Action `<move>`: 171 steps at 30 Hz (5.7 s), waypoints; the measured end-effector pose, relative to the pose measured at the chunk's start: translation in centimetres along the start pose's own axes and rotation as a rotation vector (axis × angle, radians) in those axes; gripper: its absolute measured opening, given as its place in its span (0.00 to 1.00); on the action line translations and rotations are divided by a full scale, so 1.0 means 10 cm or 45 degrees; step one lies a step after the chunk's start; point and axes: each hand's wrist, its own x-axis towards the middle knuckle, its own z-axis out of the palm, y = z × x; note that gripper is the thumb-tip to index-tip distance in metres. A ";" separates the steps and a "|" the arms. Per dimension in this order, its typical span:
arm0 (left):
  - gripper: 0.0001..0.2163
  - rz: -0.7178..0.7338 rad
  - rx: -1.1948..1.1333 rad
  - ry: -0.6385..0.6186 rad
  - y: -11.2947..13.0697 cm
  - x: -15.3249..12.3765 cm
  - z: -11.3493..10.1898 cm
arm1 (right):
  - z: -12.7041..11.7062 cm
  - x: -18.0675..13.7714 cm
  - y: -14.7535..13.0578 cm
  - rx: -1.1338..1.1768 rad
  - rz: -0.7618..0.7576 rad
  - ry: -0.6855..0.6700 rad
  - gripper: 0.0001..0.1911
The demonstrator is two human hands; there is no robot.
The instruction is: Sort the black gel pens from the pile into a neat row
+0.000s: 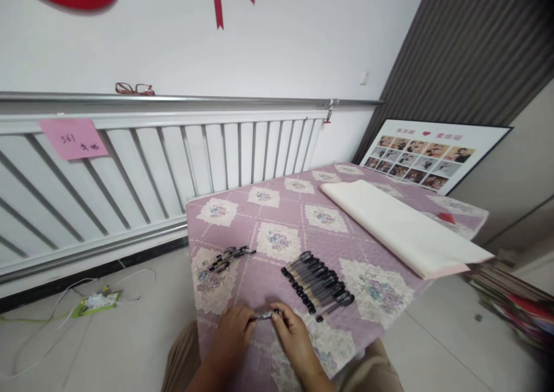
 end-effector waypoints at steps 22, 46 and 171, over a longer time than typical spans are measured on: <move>0.14 -0.209 -0.183 0.115 -0.12 -0.05 0.01 | -0.74 -0.01 0.19 0.436 0.226 0.376 0.17; 0.14 -0.188 -0.164 0.082 -0.15 -0.03 0.03 | -1.81 0.65 0.31 -0.246 0.333 0.572 0.10; 0.04 0.059 0.436 0.354 -0.73 0.92 -0.31 | -0.03 -0.03 0.01 -0.675 -0.245 0.164 0.11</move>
